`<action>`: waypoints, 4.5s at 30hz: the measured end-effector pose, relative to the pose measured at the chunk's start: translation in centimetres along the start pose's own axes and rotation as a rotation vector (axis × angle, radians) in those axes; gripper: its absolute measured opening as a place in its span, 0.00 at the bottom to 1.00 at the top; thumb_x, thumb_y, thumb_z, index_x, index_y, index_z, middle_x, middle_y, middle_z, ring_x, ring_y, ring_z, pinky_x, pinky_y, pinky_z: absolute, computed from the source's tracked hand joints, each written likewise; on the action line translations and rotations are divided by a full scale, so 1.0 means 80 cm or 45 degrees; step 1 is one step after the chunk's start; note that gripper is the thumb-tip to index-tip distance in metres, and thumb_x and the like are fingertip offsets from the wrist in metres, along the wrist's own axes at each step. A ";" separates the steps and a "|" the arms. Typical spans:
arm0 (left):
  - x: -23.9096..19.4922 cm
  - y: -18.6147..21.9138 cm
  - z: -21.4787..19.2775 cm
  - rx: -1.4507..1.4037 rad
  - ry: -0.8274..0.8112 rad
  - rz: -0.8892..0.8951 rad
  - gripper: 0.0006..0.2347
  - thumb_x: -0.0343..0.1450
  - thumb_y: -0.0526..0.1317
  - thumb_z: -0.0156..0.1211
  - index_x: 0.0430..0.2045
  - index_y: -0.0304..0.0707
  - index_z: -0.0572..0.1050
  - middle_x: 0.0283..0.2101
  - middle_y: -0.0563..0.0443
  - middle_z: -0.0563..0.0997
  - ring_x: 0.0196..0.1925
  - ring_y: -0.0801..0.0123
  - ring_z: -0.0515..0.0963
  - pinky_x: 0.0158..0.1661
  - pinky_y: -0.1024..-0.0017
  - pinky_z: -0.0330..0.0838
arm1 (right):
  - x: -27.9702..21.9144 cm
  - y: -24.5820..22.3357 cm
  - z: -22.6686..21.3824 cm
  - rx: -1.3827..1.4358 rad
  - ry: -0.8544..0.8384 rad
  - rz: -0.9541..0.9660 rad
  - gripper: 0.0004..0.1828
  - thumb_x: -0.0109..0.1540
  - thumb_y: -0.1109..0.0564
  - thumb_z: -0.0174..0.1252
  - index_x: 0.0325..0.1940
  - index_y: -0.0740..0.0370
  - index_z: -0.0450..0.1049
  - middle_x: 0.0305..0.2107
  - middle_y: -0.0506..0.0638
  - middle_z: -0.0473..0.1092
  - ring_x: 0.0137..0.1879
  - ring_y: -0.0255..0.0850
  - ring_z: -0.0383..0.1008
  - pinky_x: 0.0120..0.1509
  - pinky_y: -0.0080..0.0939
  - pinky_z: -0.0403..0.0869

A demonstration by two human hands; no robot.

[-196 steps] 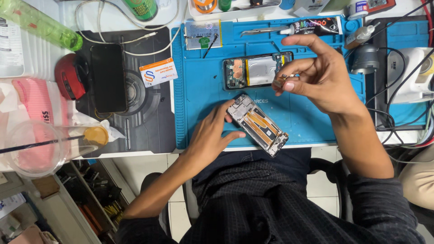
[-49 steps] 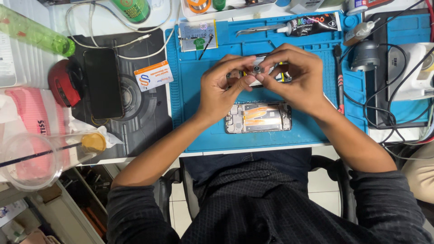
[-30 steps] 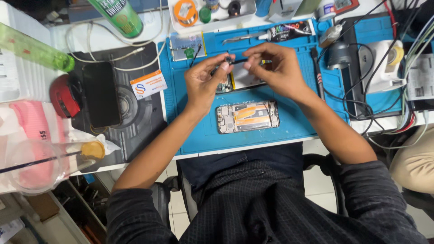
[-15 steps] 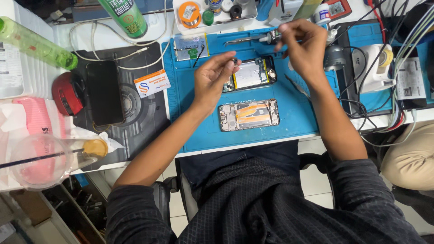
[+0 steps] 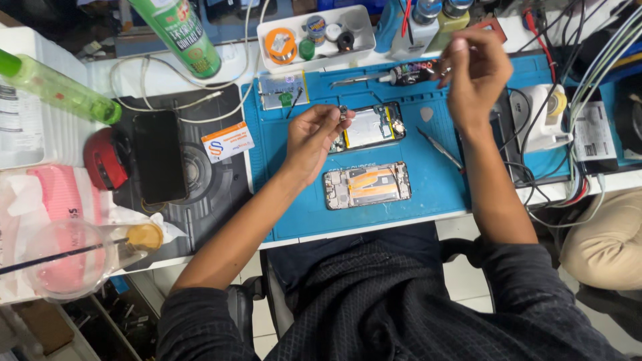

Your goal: The person disassembles a smartphone, removes the battery, and uses a metal tool to scrape adhesive residue from the internal frame. They handle the battery and internal components with both hands and a small metal scraper.

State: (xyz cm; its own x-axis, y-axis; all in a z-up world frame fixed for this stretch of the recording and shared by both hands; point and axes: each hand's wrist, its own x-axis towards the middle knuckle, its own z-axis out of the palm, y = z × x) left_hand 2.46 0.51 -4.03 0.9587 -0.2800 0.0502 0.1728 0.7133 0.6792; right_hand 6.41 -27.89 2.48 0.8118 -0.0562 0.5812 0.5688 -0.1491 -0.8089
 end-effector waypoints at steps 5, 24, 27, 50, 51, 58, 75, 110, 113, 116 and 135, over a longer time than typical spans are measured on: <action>0.000 0.002 -0.004 0.018 -0.059 -0.022 0.06 0.77 0.36 0.62 0.41 0.30 0.79 0.46 0.42 0.83 0.49 0.65 0.81 0.57 0.65 0.75 | 0.018 -0.185 0.049 -0.383 -0.887 -0.316 0.06 0.68 0.61 0.61 0.46 0.67 0.75 0.38 0.54 0.76 0.38 0.40 0.80 0.42 0.34 0.77; -0.002 -0.015 -0.020 -0.020 -0.136 -0.038 0.06 0.77 0.36 0.63 0.41 0.30 0.79 0.46 0.41 0.83 0.52 0.64 0.82 0.58 0.65 0.75 | -0.041 -0.400 0.041 -1.083 -1.407 -0.926 0.18 0.55 0.62 0.54 0.49 0.67 0.73 0.44 0.53 0.75 0.50 0.43 0.78 0.49 0.40 0.75; 0.007 -0.014 -0.008 -0.037 -0.137 -0.020 0.05 0.76 0.35 0.63 0.41 0.31 0.78 0.46 0.42 0.83 0.53 0.63 0.82 0.58 0.64 0.76 | -0.052 -0.376 0.008 -1.171 -1.239 -0.256 0.17 0.56 0.59 0.59 0.47 0.69 0.75 0.41 0.54 0.76 0.45 0.42 0.79 0.49 0.42 0.76; -0.001 0.004 0.000 0.147 -0.055 -0.012 0.06 0.77 0.36 0.63 0.41 0.31 0.77 0.45 0.43 0.84 0.48 0.68 0.83 0.53 0.69 0.78 | -0.037 -0.103 0.103 -0.474 -0.572 -0.196 0.13 0.62 0.66 0.73 0.48 0.66 0.78 0.44 0.53 0.76 0.44 0.39 0.80 0.39 0.33 0.77; -0.002 0.005 0.000 0.122 -0.050 -0.034 0.06 0.77 0.36 0.63 0.41 0.32 0.77 0.46 0.43 0.84 0.49 0.68 0.83 0.53 0.69 0.78 | -0.039 -0.097 0.103 -0.487 -0.545 -0.261 0.11 0.63 0.67 0.73 0.47 0.66 0.79 0.43 0.53 0.77 0.43 0.39 0.80 0.39 0.33 0.77; -0.006 0.010 0.006 0.018 -0.044 -0.076 0.13 0.76 0.35 0.62 0.55 0.38 0.77 0.49 0.50 0.80 0.52 0.70 0.79 0.54 0.66 0.78 | -0.042 -0.083 0.108 -0.663 -0.456 -0.507 0.11 0.61 0.67 0.74 0.46 0.66 0.81 0.40 0.53 0.76 0.40 0.42 0.79 0.41 0.38 0.78; 0.006 0.016 -0.004 0.098 -0.034 -0.122 0.10 0.72 0.34 0.67 0.44 0.33 0.75 0.45 0.48 0.82 0.50 0.69 0.82 0.57 0.64 0.79 | -0.010 -0.084 0.103 -0.520 -0.757 -0.224 0.06 0.64 0.69 0.68 0.44 0.66 0.80 0.39 0.54 0.76 0.44 0.46 0.79 0.45 0.41 0.76; 0.013 0.049 0.029 0.578 -0.258 -0.153 0.10 0.73 0.35 0.68 0.46 0.33 0.78 0.47 0.49 0.83 0.52 0.73 0.80 0.57 0.74 0.74 | -0.072 -0.077 -0.040 -1.713 -0.435 0.013 0.06 0.67 0.59 0.64 0.38 0.64 0.76 0.34 0.60 0.75 0.36 0.59 0.76 0.38 0.55 0.72; 0.017 0.044 0.032 0.604 -0.264 -0.159 0.09 0.73 0.35 0.68 0.44 0.33 0.79 0.46 0.49 0.83 0.51 0.73 0.80 0.55 0.74 0.75 | -0.049 -0.094 -0.034 -1.230 -0.391 -0.075 0.03 0.68 0.68 0.55 0.45 0.68 0.70 0.33 0.59 0.74 0.37 0.57 0.76 0.39 0.53 0.71; 0.023 0.032 0.032 0.543 -0.291 -0.141 0.09 0.73 0.36 0.68 0.44 0.33 0.78 0.47 0.49 0.83 0.51 0.73 0.80 0.56 0.73 0.75 | -0.011 -0.084 -0.032 -1.087 -0.373 -0.252 0.14 0.64 0.77 0.49 0.53 0.72 0.69 0.32 0.57 0.73 0.40 0.56 0.76 0.42 0.52 0.70; 0.013 0.028 0.006 0.265 -0.276 -0.122 0.08 0.75 0.35 0.66 0.46 0.36 0.76 0.47 0.50 0.81 0.51 0.72 0.78 0.54 0.70 0.77 | 0.055 0.017 -0.047 -1.138 -0.341 -0.449 0.09 0.63 0.72 0.61 0.46 0.71 0.71 0.40 0.62 0.71 0.50 0.60 0.69 0.54 0.54 0.68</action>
State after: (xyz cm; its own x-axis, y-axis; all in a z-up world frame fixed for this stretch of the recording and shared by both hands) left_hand 3.76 1.51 -2.14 0.8659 -0.4859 0.1186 0.1884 0.5366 0.8225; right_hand 10.27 -32.06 4.25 0.6812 0.3427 0.6470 0.5640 -0.8090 -0.1654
